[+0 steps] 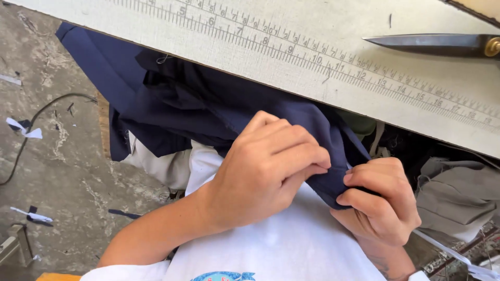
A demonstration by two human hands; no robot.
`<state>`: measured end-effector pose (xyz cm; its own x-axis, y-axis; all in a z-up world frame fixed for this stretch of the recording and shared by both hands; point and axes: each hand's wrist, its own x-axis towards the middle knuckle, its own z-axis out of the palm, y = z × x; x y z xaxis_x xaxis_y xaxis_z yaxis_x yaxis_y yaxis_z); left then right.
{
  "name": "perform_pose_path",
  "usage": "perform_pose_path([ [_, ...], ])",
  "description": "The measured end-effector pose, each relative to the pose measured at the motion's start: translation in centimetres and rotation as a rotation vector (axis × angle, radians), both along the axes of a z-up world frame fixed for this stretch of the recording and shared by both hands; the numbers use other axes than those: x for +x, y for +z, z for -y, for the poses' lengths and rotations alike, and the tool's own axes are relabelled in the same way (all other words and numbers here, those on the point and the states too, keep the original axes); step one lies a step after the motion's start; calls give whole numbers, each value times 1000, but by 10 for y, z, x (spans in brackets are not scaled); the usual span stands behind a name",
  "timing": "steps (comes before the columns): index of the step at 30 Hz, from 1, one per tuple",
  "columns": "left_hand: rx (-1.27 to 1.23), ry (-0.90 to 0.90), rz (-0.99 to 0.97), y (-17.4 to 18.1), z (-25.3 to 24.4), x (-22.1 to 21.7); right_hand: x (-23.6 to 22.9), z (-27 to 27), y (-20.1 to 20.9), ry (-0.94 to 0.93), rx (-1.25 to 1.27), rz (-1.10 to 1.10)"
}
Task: The person uses shears to trim excess fabric and threads from a dark blue garment, focusing on the edges and seams. They repeatedly adjust the fabric with both hands to align the material for precise cutting and to inspect the trimmed areas.
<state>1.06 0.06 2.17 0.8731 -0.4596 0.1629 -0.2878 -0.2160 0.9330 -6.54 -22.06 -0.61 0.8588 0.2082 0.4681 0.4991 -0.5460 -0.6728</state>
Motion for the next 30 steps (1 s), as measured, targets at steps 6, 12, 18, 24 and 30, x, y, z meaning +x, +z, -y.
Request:
perform_pose_path([
  [6,-12,5,-174,2,-8,10,8,-4,-12,-35,83,82],
  [12,261,43,379,-17,0,-4,9,-11,-1,-37,242,-182],
  [18,219,72,284,-42,-59,7,16,-9,16,-294,102,-353],
  [24,483,421,372,-43,-50,7,18,11,8,-206,7,-947],
  [30,211,213,-404,-21,4,-47,17,-25,3,-181,58,-822],
])
